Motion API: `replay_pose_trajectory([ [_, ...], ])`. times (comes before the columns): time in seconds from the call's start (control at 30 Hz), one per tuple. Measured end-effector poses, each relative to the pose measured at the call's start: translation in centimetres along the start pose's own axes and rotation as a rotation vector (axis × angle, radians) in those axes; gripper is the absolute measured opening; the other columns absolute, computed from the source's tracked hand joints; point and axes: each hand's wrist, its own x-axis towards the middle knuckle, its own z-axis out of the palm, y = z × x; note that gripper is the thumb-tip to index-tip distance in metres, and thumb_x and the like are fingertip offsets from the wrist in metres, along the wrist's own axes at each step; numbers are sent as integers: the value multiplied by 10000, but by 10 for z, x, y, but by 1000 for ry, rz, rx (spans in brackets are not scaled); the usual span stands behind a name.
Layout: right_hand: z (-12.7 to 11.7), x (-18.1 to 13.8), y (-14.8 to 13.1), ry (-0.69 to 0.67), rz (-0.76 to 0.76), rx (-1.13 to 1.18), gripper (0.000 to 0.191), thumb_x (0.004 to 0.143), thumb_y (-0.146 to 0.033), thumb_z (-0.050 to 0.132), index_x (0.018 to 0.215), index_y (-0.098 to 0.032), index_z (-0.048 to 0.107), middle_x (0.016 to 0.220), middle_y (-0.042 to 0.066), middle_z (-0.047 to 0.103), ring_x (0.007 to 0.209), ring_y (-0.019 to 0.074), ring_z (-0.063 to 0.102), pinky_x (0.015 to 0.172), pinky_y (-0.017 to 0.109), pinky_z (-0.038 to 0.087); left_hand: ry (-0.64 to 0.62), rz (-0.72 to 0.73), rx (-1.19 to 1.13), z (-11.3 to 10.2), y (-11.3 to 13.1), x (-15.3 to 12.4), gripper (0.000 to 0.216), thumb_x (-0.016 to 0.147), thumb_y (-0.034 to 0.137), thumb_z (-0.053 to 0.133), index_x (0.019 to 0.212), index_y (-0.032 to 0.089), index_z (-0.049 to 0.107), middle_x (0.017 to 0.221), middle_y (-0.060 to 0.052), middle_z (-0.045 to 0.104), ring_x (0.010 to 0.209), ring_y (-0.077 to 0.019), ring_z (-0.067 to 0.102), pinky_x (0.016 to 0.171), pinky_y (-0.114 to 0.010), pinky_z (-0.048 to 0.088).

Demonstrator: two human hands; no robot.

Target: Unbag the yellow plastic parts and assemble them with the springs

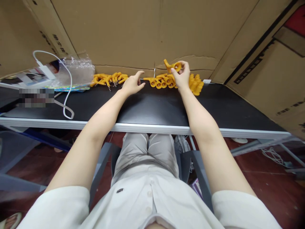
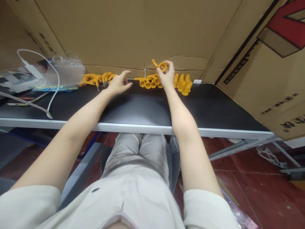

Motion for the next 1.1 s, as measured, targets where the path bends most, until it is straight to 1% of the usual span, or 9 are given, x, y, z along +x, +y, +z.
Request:
replay_pose_trajectory([
  [0.1, 2, -11, 3, -105, -72, -105, 403, 1041, -356, 750, 1424, -244, 698, 1610, 146, 667, 1566, 286, 600, 1358, 463, 471, -15, -6, 2, -1, 2, -1, 646, 935, 296, 664, 1574, 214, 615, 996, -87, 824, 985, -302, 764, 1060, -442, 597],
  [0.2, 7, -17, 5, -209, -138, -195, 435, 1036, -344, 687, 1464, -267, 714, 1670, 109, 656, 1627, 289, 557, 1415, 494, 395, -41, -38, 7, -2, 6, -2, 625, 956, 294, 660, 1573, 204, 618, 1044, -97, 825, 1018, -295, 762, 1069, -436, 589],
  [0.43, 15, -21, 7, -388, -138, -472, 527, 1065, -332, 579, 1563, -209, 698, 1651, 105, 683, 1607, 354, 585, 1392, 603, 399, -71, -58, 28, -2, 7, -3, 584, 988, 290, 653, 1563, 192, 637, 1086, -99, 817, 1079, -300, 757, 1088, -431, 571],
  [0.53, 16, -25, 4, -420, -125, -552, 550, 1089, -337, 582, 1627, -243, 643, 1690, 88, 651, 1648, 344, 532, 1398, 607, 373, -75, -50, 6, 0, 4, -2, 562, 988, 289, 659, 1543, 204, 653, 1071, -86, 810, 1068, -292, 758, 1093, -424, 566],
  [0.63, 17, -29, -2, -465, -85, -608, 613, 1105, -313, 589, 1715, -271, 540, 1789, 77, 542, 1734, 318, 403, 1438, 612, 283, -82, -41, -7, 2, 2, -2, 551, 988, 283, 660, 1535, 212, 662, 1061, -79, 804, 1050, -285, 758, 1093, -422, 564],
  [0.77, 20, -33, -16, -565, -11, -763, 808, 1092, -197, 541, 1857, -192, 280, 1929, 112, 256, 1819, 300, 170, 1472, 630, 111, -87, -37, -5, 3, 1, -2, 542, 985, 282, 652, 1521, 205, 669, 1047, -78, 801, 1047, -283, 759, 1094, -425, 565],
  [0.87, 22, -37, -25, -586, 13, -861, 898, 1082, -228, 516, 1891, -178, 130, 1961, 101, 91, 1832, 323, 63, 1464, 671, 63, -83, -18, -9, 3, 2, -2, 535, 976, 287, 647, 1504, 205, 677, 1035, -72, 804, 1036, -280, 760, 1090, -423, 572],
  [0.97, 23, -39, -27, -584, 14, -921, 939, 1072, -265, 506, 1896, -186, 64, 1966, 86, 28, 1833, 345, 21, 1448, 710, 49, -91, -12, -2, 2, 4, -2, 537, 975, 291, 638, 1500, 191, 678, 1036, -75, 809, 1027, -281, 761, 1070, -420, 583],
  [1.1, 26, -34, -14, -574, -11, -911, 963, 1057, -285, 522, 1897, -191, 59, 1964, 102, 37, 1829, 375, 37, 1430, 751, 52, -103, -20, 23, 1, 8, -3, 534, 984, 281, 629, 1502, 165, 684, 1036, -83, 809, 1006, -277, 761, 1043, -409, 585],
])
